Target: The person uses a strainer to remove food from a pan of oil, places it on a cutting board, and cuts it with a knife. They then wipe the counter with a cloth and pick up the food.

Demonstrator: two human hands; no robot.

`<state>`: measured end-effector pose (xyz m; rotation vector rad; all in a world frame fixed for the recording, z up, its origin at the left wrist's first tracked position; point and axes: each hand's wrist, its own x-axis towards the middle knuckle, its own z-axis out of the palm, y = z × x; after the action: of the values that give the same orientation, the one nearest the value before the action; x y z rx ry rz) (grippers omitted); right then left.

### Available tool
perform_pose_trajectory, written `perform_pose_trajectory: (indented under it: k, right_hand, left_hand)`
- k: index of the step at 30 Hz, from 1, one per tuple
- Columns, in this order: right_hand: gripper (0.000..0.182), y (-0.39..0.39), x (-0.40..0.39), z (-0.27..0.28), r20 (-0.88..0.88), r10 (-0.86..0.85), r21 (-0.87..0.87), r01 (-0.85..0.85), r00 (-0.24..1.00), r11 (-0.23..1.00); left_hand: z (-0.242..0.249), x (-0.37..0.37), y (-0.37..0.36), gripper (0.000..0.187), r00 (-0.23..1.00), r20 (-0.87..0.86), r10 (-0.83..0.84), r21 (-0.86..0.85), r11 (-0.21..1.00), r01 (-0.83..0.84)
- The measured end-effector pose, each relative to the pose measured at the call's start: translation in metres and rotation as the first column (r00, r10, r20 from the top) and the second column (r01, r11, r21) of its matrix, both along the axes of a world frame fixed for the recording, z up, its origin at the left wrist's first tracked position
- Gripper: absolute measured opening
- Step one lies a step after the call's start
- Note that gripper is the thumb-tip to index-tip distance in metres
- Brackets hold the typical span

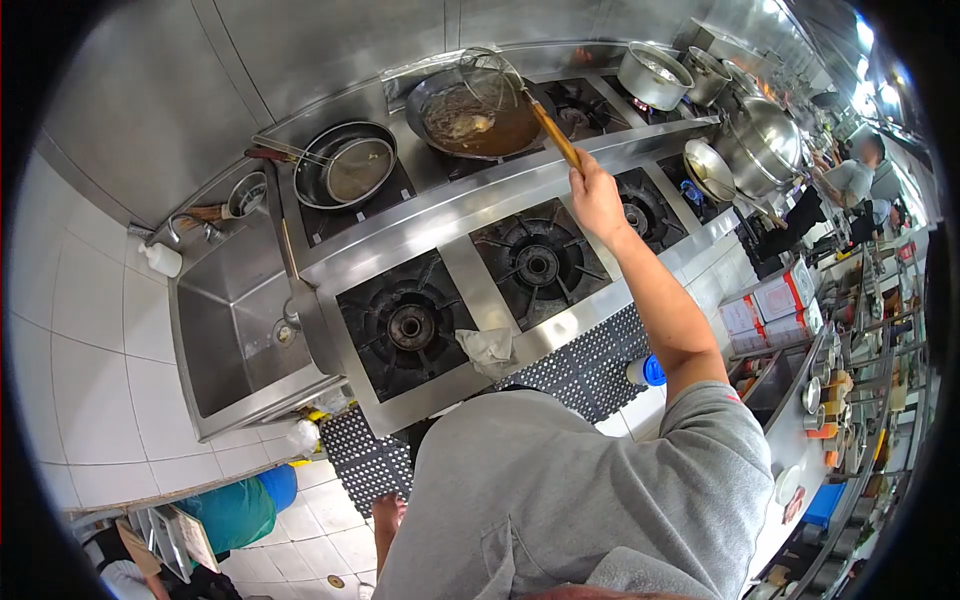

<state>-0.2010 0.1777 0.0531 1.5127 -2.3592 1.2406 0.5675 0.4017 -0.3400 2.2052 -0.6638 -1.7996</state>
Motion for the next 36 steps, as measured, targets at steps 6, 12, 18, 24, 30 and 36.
perform_pose_trajectory:
  k: [6, 12, 18, 24, 30, 36]
  right_hand:
    - [0.044, 0.006, -0.018, 0.003, -0.001, -0.035, 0.034, 0.035, 0.999, 0.999]
    - [0.045, 0.013, -0.022, 0.005, 0.049, -0.070, 0.048, 0.068, 0.996, 0.997]
    - [0.044, 0.008, -0.041, -0.016, 0.004, -0.062, -0.003, 0.062, 0.998, 0.998]
    - [0.040, 0.002, -0.032, -0.013, 0.532, 0.002, -0.004, 0.000, 0.846, 1.000]
    - [0.036, -0.004, -0.023, -0.011, 0.868, 0.074, -0.097, 0.021, 0.491, 0.995]
    - [0.026, -0.010, -0.022, -0.009, 0.893, 0.119, -0.141, 0.019, 0.435, 0.990]
  left_hand:
    - [-0.001, 0.000, -0.003, 0.026, 0.999, -0.033, -0.043, 0.021, 0.999, 0.044]
    - [0.004, -0.004, 0.001, 0.020, 0.998, -0.025, -0.062, -0.059, 0.996, 0.060]
    - [0.009, -0.007, -0.002, 0.019, 0.988, -0.109, -0.112, -0.118, 0.988, 0.099]
    - [0.006, -0.008, -0.003, 0.023, 0.975, 0.016, -0.221, -0.108, 0.969, 0.222]
    - [0.005, -0.006, -0.001, 0.031, 0.900, 0.068, -0.431, -0.256, 0.864, 0.433]
    - [0.004, -0.002, 0.002, 0.030, 0.875, 0.124, -0.468, -0.252, 0.838, 0.484]
